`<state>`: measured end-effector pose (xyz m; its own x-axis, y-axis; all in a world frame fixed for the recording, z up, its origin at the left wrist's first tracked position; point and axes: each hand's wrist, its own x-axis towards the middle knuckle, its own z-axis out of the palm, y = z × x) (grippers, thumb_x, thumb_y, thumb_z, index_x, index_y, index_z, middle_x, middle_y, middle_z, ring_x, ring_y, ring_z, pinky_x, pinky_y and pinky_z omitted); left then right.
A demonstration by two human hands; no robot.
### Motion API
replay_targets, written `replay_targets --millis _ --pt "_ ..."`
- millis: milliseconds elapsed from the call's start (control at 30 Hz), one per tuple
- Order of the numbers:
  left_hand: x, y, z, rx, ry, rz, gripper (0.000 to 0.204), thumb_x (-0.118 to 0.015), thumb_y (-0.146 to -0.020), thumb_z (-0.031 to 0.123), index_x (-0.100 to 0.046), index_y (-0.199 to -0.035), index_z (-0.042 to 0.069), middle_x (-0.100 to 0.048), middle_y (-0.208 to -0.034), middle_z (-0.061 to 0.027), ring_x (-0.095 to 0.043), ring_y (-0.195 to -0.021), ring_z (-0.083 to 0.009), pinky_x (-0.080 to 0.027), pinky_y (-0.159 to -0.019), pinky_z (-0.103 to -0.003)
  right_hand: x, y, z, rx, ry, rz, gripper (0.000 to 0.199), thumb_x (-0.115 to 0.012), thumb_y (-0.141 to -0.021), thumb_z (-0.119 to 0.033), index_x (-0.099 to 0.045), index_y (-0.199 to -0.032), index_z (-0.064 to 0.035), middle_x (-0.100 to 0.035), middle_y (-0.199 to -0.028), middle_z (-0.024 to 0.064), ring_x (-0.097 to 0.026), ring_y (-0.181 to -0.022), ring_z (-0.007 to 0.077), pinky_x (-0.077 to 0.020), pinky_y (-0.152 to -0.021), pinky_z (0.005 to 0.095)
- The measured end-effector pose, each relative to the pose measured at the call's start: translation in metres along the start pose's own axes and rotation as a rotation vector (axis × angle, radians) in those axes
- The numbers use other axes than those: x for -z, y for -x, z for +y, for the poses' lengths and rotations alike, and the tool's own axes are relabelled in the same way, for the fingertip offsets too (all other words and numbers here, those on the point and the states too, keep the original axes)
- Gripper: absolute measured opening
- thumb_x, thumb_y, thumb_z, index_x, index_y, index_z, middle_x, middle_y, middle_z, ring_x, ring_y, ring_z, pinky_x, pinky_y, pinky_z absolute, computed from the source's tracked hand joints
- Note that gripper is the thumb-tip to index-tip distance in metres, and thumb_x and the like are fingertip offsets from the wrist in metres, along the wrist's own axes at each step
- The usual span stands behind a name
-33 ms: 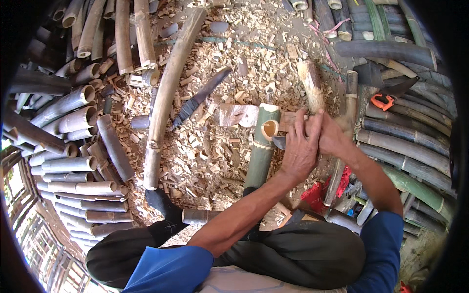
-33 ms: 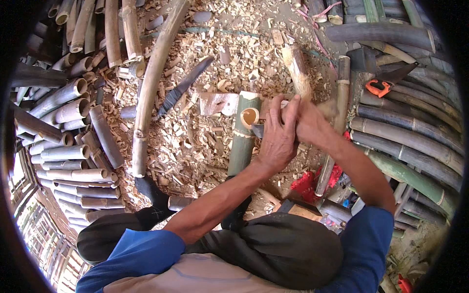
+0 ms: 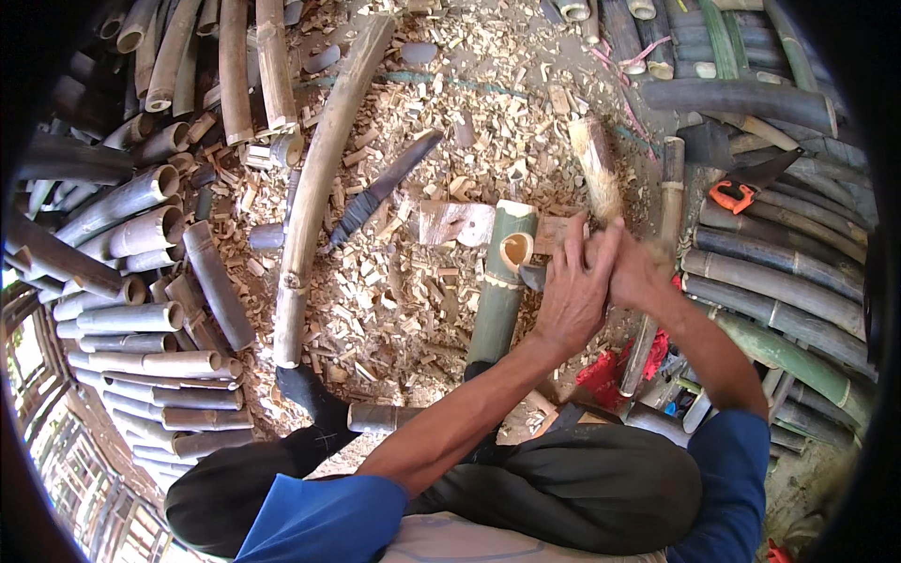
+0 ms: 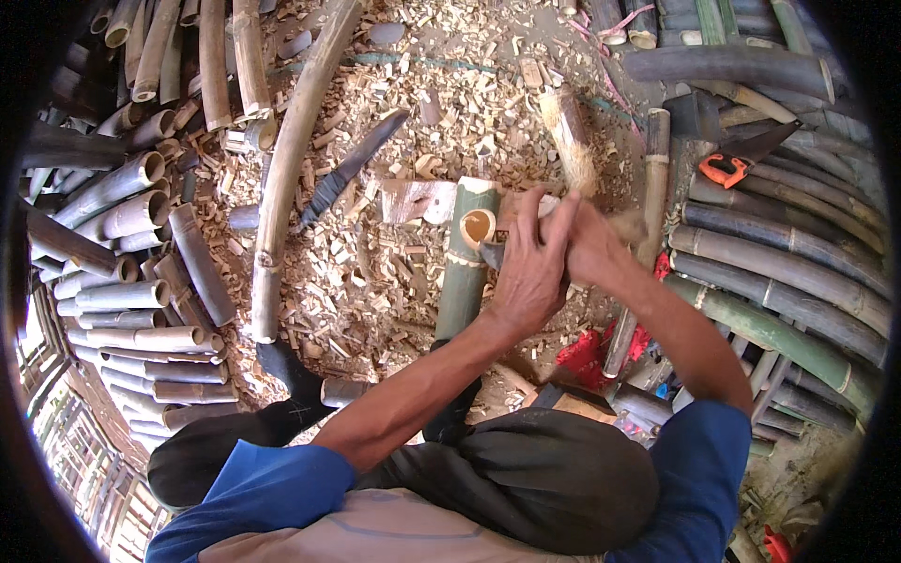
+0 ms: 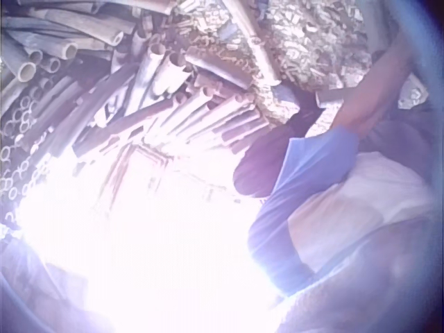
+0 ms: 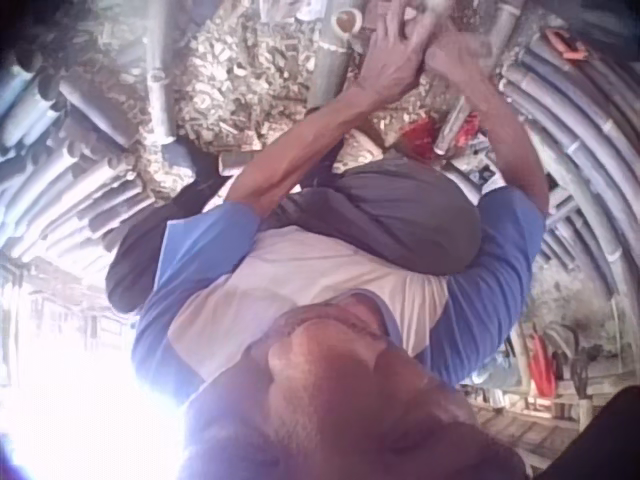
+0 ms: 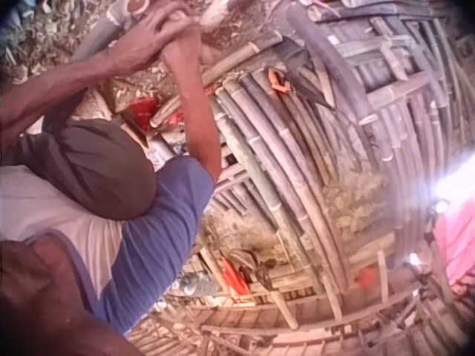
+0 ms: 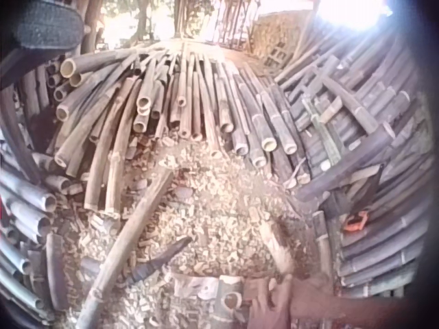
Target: The person carves a hole into a bamboo stalk using a knife and a wooden mallet, clears out the wood shavings, and inserts bamboo pieces to check the fit.
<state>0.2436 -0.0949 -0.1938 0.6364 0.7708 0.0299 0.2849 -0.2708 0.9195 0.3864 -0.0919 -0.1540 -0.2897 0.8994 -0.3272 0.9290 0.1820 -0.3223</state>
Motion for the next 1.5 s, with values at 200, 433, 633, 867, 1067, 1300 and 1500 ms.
replay_targets --millis 200,433,633,867,1067,1300,1500 --pt "0.036 0.002 0.002 -0.031 0.064 -0.294 0.117 -0.077 -0.062 -0.007 -0.025 -0.163 0.020 -0.028 -0.156 -0.0309 -0.050 -0.130 -0.0511 -0.049 -0.103 -0.052 -0.057 0.036 -0.009 -0.334 -0.251 -0.026 0.035 -0.074 -0.083 -0.025 -0.065 -0.113 -0.0094 -0.070 -0.101 0.0195 -0.070 -0.092 0.0373 -0.0562 -0.078 0.0482" --pt "0.079 -0.035 -0.027 -0.234 -0.326 -1.243 0.101 -0.081 -0.062 0.008 -0.041 -0.155 0.015 -0.053 -0.143 -0.0210 -0.061 -0.125 -0.0379 -0.053 -0.101 -0.044 -0.170 0.019 -0.102 -0.800 -2.018 0.099 0.036 -0.059 -0.103 -0.027 -0.053 -0.134 -0.0096 -0.064 -0.116 0.0085 -0.065 -0.110 0.0219 -0.0570 -0.089 0.0371" --pt "0.206 0.064 0.002 0.609 -0.238 -0.903 0.077 -0.076 -0.080 0.016 -0.037 -0.144 -0.003 -0.066 -0.107 -0.0228 -0.070 -0.103 -0.0423 -0.057 -0.086 -0.051 -0.083 -0.001 -0.156 -0.613 -2.570 0.361 0.041 -0.042 -0.110 -0.040 -0.061 -0.123 -0.0066 -0.069 -0.106 0.0082 -0.068 -0.097 0.0217 -0.0550 -0.082 0.0387" --pt "0.220 -0.005 0.027 0.174 -0.928 -0.868 0.026 -0.068 -0.084 0.008 -0.060 -0.106 -0.003 -0.070 -0.083 -0.0184 -0.073 -0.075 -0.0343 -0.058 -0.066 -0.045 -0.110 -0.027 -0.143 -0.391 -2.930 0.281 0.044 -0.044 -0.111 -0.038 -0.062 -0.123 0.0007 -0.072 -0.107 0.0149 -0.071 -0.094 0.0240 -0.0604 -0.087 0.0411" --pt "0.219 -0.050 0.029 0.070 -0.850 -0.970 0.014 -0.069 -0.082 0.007 -0.062 -0.091 -0.002 -0.069 -0.073 -0.0182 -0.072 -0.069 -0.0354 -0.056 -0.060 -0.048 -0.099 -0.021 -0.131 -0.475 -3.010 0.308 0.034 -0.049 -0.109 -0.024 -0.061 -0.122 0.0044 -0.072 -0.107 0.0183 -0.073 -0.093 0.0284 -0.0637 -0.087 0.0438" --pt "0.088 0.131 -0.005 0.691 -0.181 -0.388 0.037 -0.074 -0.078 0.015 -0.058 -0.104 -0.005 -0.067 -0.073 -0.0263 -0.070 -0.073 -0.0470 -0.057 -0.069 -0.055 -0.079 0.000 -0.053 -0.778 -1.888 -0.294 0.028 -0.064 -0.097 -0.027 -0.065 -0.103 0.0000 -0.073 -0.089 0.0160 -0.072 -0.066 0.0241 -0.0632 -0.060 0.0377" --pt "0.182 0.045 0.009 0.345 -0.850 -0.745 0.017 -0.068 -0.085 0.006 -0.057 -0.097 0.004 -0.068 -0.069 -0.0137 -0.074 -0.064 -0.0265 -0.055 -0.052 -0.039 -0.097 -0.009 -0.107 -0.673 -2.481 0.135 0.033 -0.060 -0.103 -0.032 -0.063 -0.114 -0.0008 -0.072 -0.102 0.0148 -0.074 -0.084 0.0254 -0.0660 -0.073 0.0388"
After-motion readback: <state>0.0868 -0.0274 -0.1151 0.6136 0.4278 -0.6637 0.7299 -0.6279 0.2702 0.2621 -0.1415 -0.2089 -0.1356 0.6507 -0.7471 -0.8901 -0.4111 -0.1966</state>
